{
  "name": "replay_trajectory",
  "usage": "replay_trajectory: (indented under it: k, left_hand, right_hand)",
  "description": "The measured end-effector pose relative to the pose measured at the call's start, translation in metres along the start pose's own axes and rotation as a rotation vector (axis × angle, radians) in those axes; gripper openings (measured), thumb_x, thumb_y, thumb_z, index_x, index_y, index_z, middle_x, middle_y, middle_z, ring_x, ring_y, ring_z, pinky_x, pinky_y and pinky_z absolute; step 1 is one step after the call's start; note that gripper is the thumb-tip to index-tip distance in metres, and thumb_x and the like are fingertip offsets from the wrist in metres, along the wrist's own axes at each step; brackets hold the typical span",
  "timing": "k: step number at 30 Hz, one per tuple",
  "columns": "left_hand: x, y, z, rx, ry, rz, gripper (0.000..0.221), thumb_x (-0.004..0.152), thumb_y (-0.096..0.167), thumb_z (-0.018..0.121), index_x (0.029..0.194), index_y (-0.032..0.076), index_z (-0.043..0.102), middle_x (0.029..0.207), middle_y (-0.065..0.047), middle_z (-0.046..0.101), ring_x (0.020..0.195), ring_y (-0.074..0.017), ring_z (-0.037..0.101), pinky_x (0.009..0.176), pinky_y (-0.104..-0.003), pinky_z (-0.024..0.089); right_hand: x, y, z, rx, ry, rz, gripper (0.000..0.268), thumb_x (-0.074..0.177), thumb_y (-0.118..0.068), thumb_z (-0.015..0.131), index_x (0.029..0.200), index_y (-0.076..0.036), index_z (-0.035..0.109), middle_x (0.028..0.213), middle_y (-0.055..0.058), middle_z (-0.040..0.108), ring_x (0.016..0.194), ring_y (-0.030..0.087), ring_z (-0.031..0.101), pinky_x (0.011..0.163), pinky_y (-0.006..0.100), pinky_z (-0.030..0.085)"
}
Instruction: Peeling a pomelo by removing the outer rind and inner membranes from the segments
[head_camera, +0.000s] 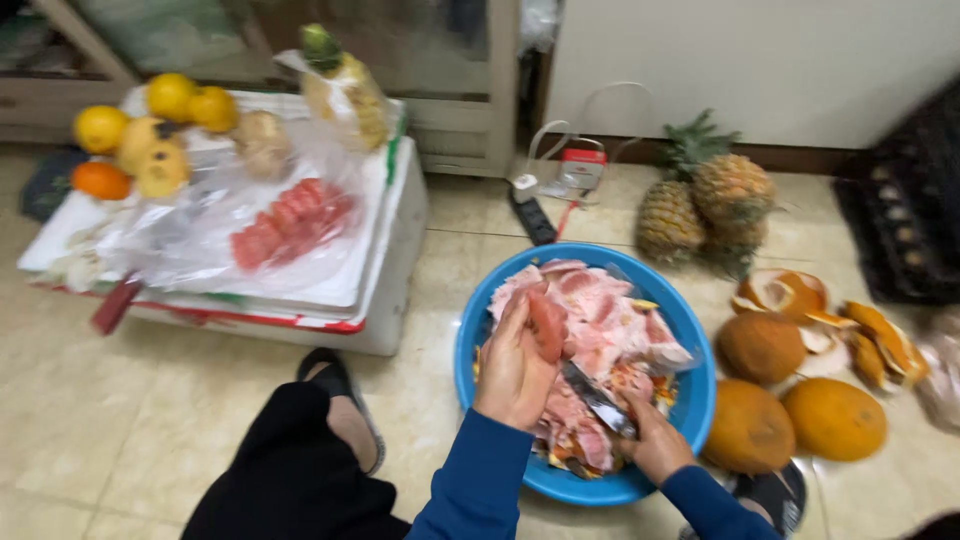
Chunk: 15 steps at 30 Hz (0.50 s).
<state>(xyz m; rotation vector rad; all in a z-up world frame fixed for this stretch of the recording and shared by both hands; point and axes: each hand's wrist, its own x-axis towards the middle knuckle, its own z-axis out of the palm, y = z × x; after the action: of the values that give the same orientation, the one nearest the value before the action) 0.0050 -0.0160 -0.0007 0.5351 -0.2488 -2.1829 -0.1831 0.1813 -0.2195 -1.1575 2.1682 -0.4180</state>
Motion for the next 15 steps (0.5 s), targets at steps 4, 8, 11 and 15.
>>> replay_trajectory:
  k: [4, 8, 11, 15]
  left_hand:
    - [0.025, 0.059, 0.013, 0.091, -0.026, 0.233, 0.022, 0.099, 0.010, 0.052, 0.077, 0.012, 0.049, 0.064, -0.001, 0.042, 0.057, -0.0097, 0.035, 0.055, -0.026, 0.028]
    - [0.085, 0.141, -0.008, 0.096, 0.121, 0.240, 0.028, 0.092, 0.017, 0.063, 0.120, 0.021, 0.067, 0.093, -0.004, 0.072, 0.069, -0.0147, 0.064, 0.053, -0.034, 0.045]
    - [0.121, 0.224, -0.021, 0.207, 0.035, 0.375, 0.009, 0.093, 0.013, 0.064, 0.087, 0.017, 0.058, 0.071, -0.001, 0.060, 0.056, -0.0109, 0.054, 0.048, -0.028, 0.035]
    - [0.129, 0.345, -0.052, 0.428, -0.102, 0.411, 0.039, 0.099, 0.002, 0.054, 0.067, 0.016, 0.037, 0.055, 0.003, 0.027, 0.041, -0.0062, 0.023, 0.036, -0.024, 0.012]
  right_hand:
    - [0.004, 0.000, 0.008, -0.102, -0.065, 0.065, 0.098, 0.066, -0.037, 0.083, 0.154, -0.036, 0.039, 0.155, 0.008, 0.052, 0.138, 0.031, 0.056, 0.112, 0.040, 0.046]
    - [0.020, 0.019, 0.018, -0.186, -0.081, 0.076, 0.096, 0.070, -0.037, 0.084, 0.155, -0.035, 0.038, 0.155, 0.010, 0.051, 0.140, 0.028, 0.056, 0.117, 0.037, 0.043]
    - [0.033, 0.034, 0.019, -0.175, -0.066, 0.047, 0.098, 0.067, -0.035, 0.088, 0.153, -0.036, 0.041, 0.154, 0.010, 0.053, 0.137, 0.028, 0.058, 0.118, 0.035, 0.042]
    - [0.073, 0.090, 0.033, -0.210, 0.014, 0.086, 0.103, 0.065, -0.053, 0.093, 0.154, -0.036, 0.045, 0.152, 0.005, 0.056, 0.142, 0.024, 0.053, 0.121, 0.030, 0.037]
